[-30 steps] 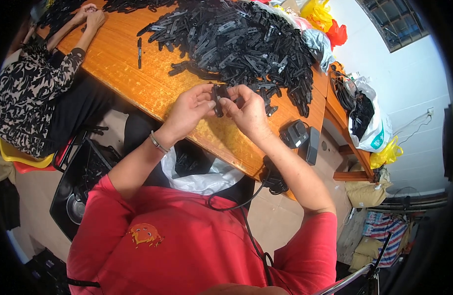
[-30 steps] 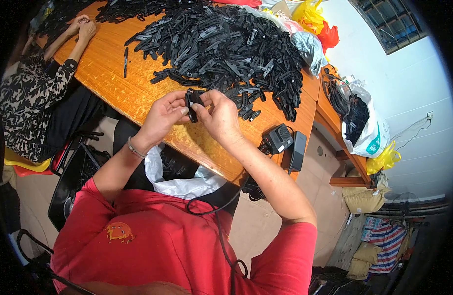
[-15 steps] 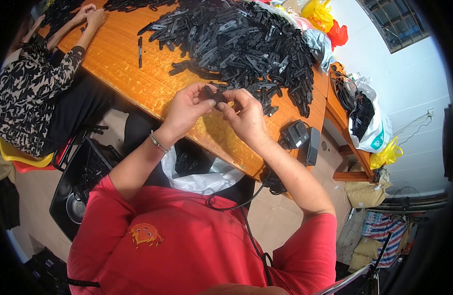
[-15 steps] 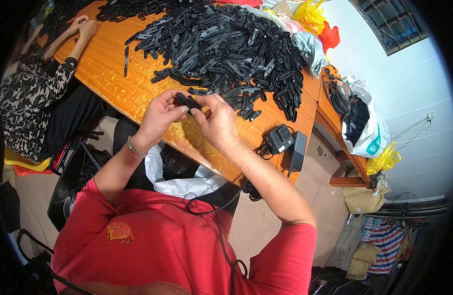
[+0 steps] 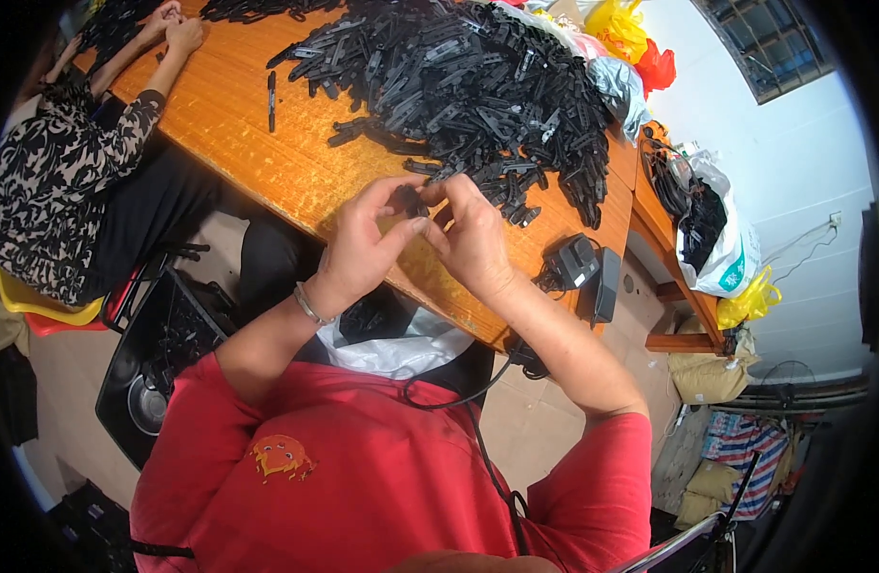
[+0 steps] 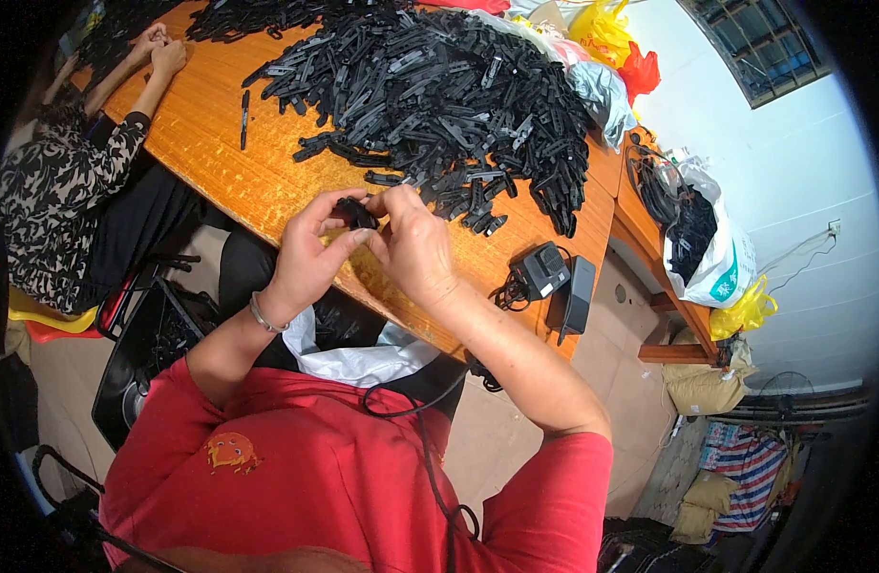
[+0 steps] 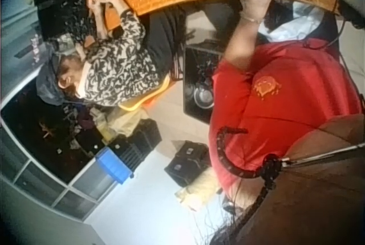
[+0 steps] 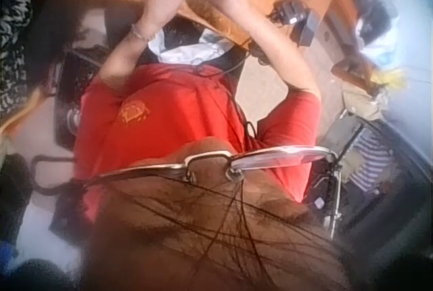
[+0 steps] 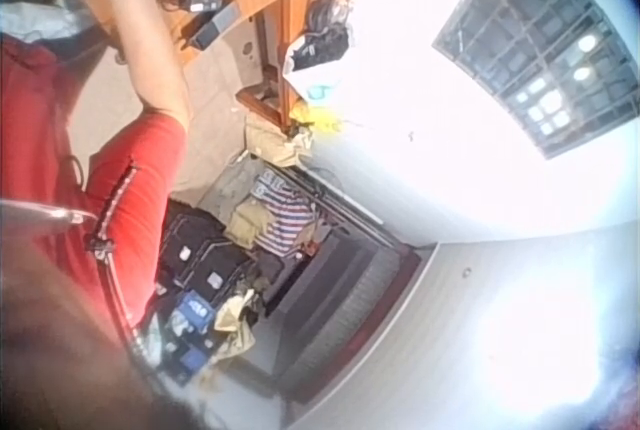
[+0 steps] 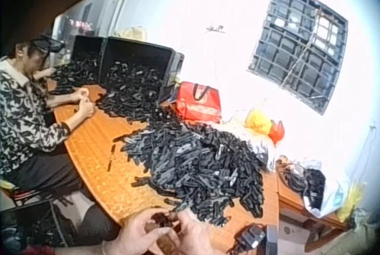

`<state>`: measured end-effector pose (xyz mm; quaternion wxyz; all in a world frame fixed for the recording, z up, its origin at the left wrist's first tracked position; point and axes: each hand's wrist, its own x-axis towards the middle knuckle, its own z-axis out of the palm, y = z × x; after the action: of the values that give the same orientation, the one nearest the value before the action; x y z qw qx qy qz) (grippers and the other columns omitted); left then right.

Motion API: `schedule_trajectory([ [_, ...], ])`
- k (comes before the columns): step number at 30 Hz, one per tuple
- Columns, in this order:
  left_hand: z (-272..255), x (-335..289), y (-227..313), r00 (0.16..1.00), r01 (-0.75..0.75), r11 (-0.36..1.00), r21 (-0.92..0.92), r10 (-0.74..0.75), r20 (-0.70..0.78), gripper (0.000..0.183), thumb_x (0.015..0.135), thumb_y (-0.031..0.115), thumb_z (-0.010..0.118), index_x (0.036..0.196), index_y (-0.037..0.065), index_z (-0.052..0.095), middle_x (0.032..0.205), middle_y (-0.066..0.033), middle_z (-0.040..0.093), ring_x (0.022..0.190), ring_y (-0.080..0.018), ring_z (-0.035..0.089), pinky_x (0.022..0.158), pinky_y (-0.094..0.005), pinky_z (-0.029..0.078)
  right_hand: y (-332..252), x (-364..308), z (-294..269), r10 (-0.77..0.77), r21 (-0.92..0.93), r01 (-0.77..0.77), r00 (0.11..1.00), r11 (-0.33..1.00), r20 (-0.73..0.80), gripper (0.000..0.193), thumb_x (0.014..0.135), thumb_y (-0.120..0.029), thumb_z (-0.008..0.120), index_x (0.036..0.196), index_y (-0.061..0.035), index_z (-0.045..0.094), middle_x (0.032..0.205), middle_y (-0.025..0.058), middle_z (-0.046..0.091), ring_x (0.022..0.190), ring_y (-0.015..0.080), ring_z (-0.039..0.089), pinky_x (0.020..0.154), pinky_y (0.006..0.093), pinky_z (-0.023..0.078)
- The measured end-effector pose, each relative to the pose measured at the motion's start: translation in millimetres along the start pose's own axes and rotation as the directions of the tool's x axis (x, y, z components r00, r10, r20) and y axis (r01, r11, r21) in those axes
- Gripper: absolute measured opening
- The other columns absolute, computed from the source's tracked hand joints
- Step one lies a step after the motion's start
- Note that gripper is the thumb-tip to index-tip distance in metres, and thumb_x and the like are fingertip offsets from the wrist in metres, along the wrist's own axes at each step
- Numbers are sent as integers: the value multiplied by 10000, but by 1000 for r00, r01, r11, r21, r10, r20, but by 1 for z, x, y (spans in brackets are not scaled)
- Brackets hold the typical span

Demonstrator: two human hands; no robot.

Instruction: The person assembles plastic components by taking pieces from a pile on a table, connecting them together by hand, and dropping the assembled parts into a bag.

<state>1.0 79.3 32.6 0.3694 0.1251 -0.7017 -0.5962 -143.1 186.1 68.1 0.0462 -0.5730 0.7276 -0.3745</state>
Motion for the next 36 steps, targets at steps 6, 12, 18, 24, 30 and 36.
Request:
schedule_trajectory([
  [6, -9, -5, 8, 999, -8, 996, 86, 5, 44, 300, 938, -16, 714, 1235, 6, 672, 1051, -80, 724, 998, -162, 703, 908, -325, 563, -4, -4, -1, 71, 117, -91, 984, 989, 163, 390, 836, -118, 853, 1138, -13, 629, 955, 190, 718, 810, 375, 723, 692, 439, 561],
  [12, -4, -14, 3, 999, -39, 999, 33, 38, 39, 296, 985, -7, 669, 1278, -11, 630, 1138, -72, 708, 1039, -134, 668, 924, -289, 537, -1, -7, 5, 54, 63, -65, 986, 996, 161, 360, 848, -112, 825, 1118, -4, 614, 899, 208, 716, 824, 419, 716, 701, 467, 553],
  [18, -11, -28, -8, 989, 146, 976, -159, -140, 46, 287, 1028, 0, 625, 1311, -16, 584, 1084, -37, 678, 1017, -96, 645, 907, -258, 529, -4, -10, 8, 25, 70, -44, 969, 997, 244, 374, 859, -202, 833, 1099, 0, 630, 911, 218, 727, 838, 423, 719, 716, 469, 557],
  [24, -46, -50, 1, 911, 113, 929, 353, -239, 337, 181, 973, 77, 706, 1136, -1, 693, 1042, -84, 709, 924, -158, 683, 805, -284, 544, 23, 0, 2, 26, 133, -123, 822, 983, 569, 283, 859, -232, 828, 1032, -33, 725, 946, 198, 745, 883, 396, 728, 751, 467, 567],
  [30, -45, -36, 3, 960, -61, 945, 321, -32, 276, 217, 928, 61, 752, 1127, -13, 710, 966, -109, 676, 833, -190, 694, 729, -311, 561, 43, 34, 31, 18, -187, 7, 991, 982, 132, 194, 864, -176, 791, 1003, -51, 738, 1000, 188, 699, 860, 425, 712, 756, 510, 567],
  [36, -53, 22, -30, 997, -32, 920, 391, 55, -48, 105, 978, 9, 681, 1073, -26, 709, 912, -76, 662, 770, -106, 634, 681, -261, 511, 30, 46, 57, 4, -300, 74, 968, 951, 250, 215, 853, -196, 794, 981, -50, 701, 1010, 213, 676, 859, 429, 718, 742, 516, 576],
])
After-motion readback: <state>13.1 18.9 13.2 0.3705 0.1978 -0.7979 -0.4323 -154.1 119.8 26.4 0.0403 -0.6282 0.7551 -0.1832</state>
